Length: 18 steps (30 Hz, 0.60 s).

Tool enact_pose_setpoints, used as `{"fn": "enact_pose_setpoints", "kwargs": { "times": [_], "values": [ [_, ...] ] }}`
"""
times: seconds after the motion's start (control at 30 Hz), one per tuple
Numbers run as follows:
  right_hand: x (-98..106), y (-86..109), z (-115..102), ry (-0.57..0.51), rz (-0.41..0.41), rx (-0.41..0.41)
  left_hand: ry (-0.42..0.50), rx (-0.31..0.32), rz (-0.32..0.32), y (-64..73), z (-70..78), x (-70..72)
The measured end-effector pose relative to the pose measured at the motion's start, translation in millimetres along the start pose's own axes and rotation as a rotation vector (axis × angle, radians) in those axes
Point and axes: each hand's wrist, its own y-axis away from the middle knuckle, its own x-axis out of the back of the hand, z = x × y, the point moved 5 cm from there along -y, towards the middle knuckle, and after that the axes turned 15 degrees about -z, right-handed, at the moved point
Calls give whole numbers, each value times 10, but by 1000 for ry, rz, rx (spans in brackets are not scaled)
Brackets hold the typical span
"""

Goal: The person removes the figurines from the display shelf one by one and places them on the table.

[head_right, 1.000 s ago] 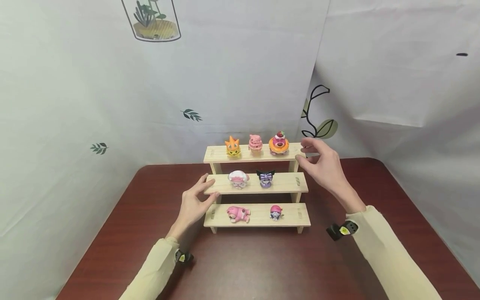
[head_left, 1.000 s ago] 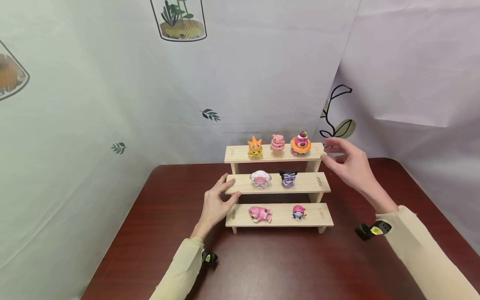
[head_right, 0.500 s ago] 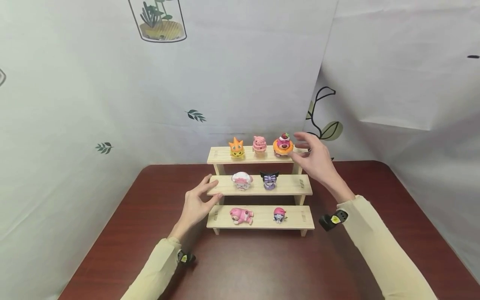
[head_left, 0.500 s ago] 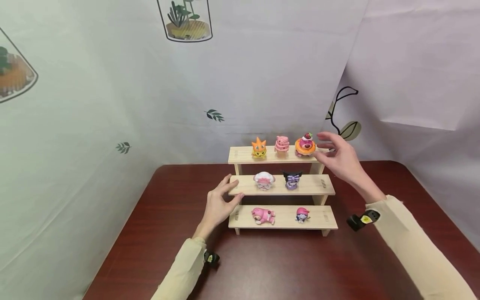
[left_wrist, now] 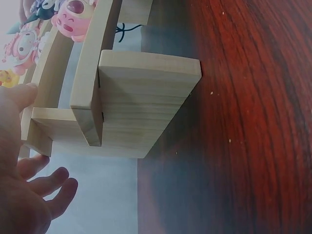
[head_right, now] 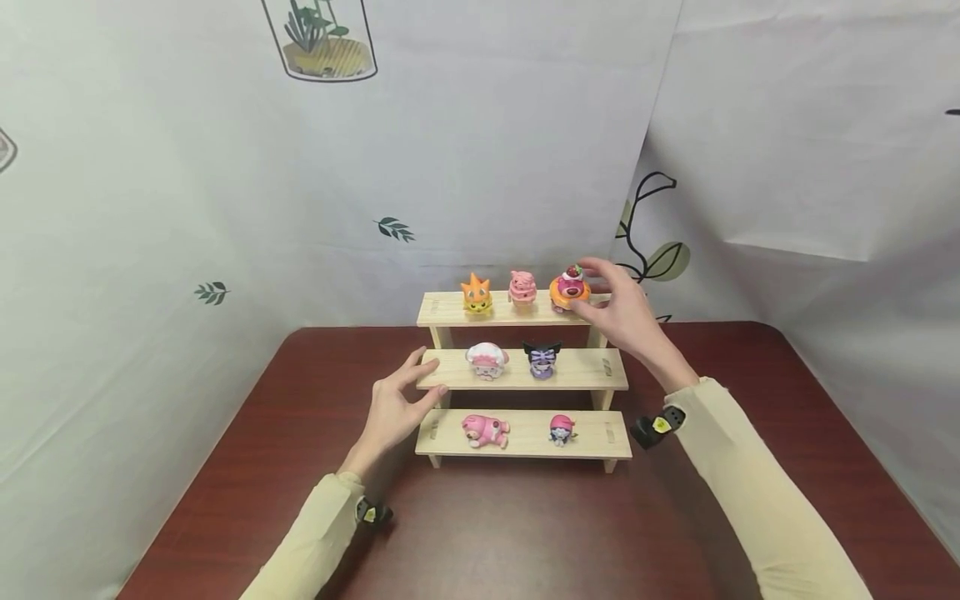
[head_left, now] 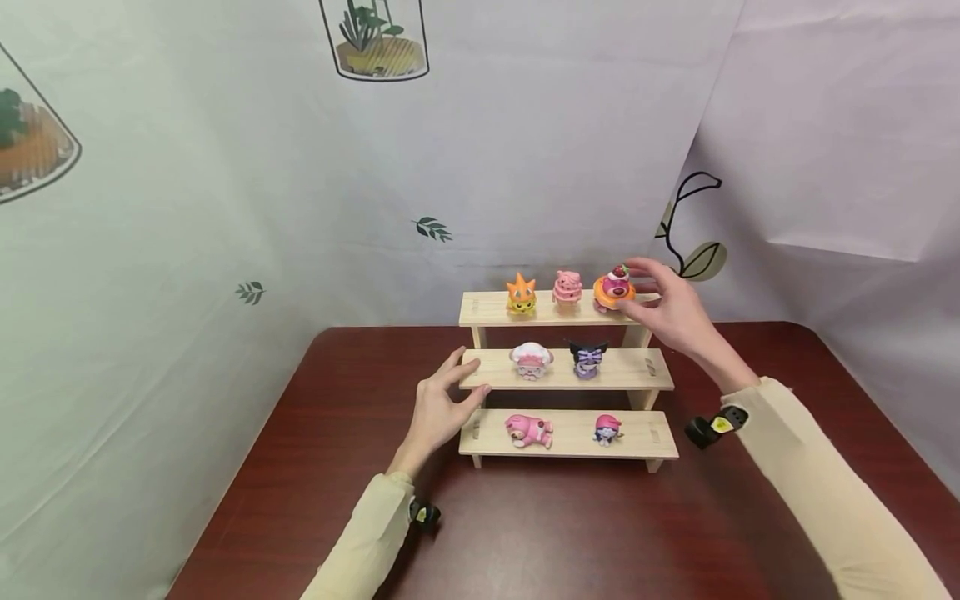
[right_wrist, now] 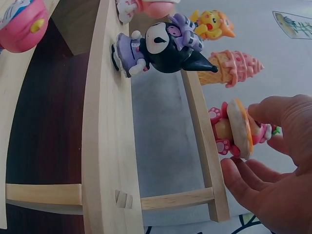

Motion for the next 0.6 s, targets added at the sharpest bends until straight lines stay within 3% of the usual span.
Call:
{"fn": "enact_pose_setpoints", "kwargs": {
  "times": [0.6],
  "values": [
    [-33,-76,17,1,-48,-10,-8,-1,-2,1,-13,2]
  ]
}}
